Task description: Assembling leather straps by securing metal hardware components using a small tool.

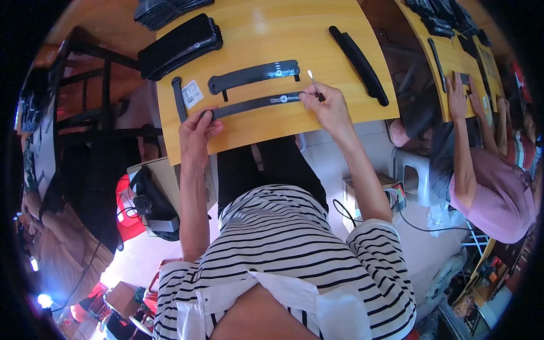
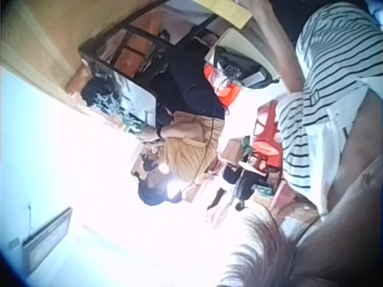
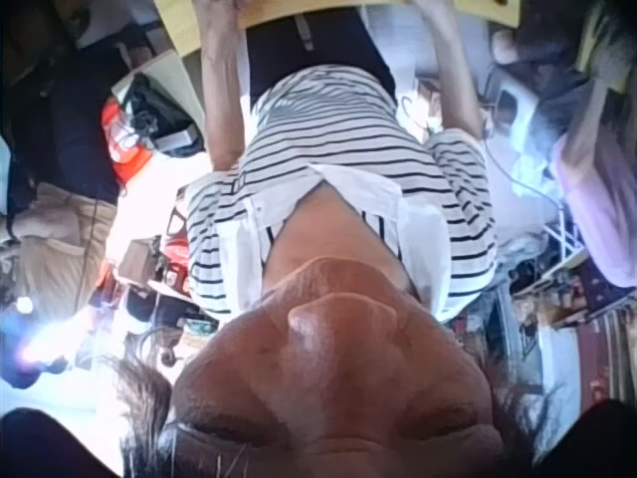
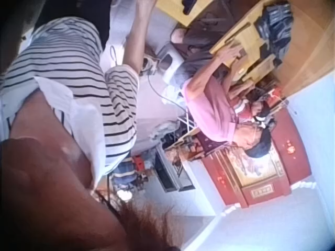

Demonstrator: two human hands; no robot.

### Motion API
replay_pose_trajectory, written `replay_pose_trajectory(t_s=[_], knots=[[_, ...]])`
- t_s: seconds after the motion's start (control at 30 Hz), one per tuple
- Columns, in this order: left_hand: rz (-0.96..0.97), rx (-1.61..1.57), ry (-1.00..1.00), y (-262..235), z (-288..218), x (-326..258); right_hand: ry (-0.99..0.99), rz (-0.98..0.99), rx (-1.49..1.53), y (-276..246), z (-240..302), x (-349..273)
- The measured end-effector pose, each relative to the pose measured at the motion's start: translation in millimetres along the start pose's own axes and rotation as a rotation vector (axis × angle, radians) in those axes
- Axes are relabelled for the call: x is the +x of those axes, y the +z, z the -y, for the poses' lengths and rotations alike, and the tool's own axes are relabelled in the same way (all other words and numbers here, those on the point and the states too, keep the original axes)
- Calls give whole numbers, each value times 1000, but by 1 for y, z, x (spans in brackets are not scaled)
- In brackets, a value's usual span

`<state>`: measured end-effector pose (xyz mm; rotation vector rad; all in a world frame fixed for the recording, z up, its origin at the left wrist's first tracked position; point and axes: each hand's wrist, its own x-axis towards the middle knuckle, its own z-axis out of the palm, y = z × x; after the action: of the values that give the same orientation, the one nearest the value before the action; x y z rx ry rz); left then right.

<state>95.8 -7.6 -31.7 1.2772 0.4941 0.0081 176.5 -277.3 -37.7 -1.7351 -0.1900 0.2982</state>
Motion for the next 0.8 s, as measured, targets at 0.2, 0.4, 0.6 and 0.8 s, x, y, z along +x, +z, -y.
replay_pose_trajectory(t_s=[0.2,0.4,0.6,0.8], knots=[[-157,272,247,11,4,40,12,-119,-66,0,-7,35],[-257,317,216,12,12,56,72,-160,-146,4,-22,54],[-279,361,236,11,17,61,97,-202,-256,8,-23,58],[-287,340,229,14,15,63,94,-268,-279,10,-20,59]])
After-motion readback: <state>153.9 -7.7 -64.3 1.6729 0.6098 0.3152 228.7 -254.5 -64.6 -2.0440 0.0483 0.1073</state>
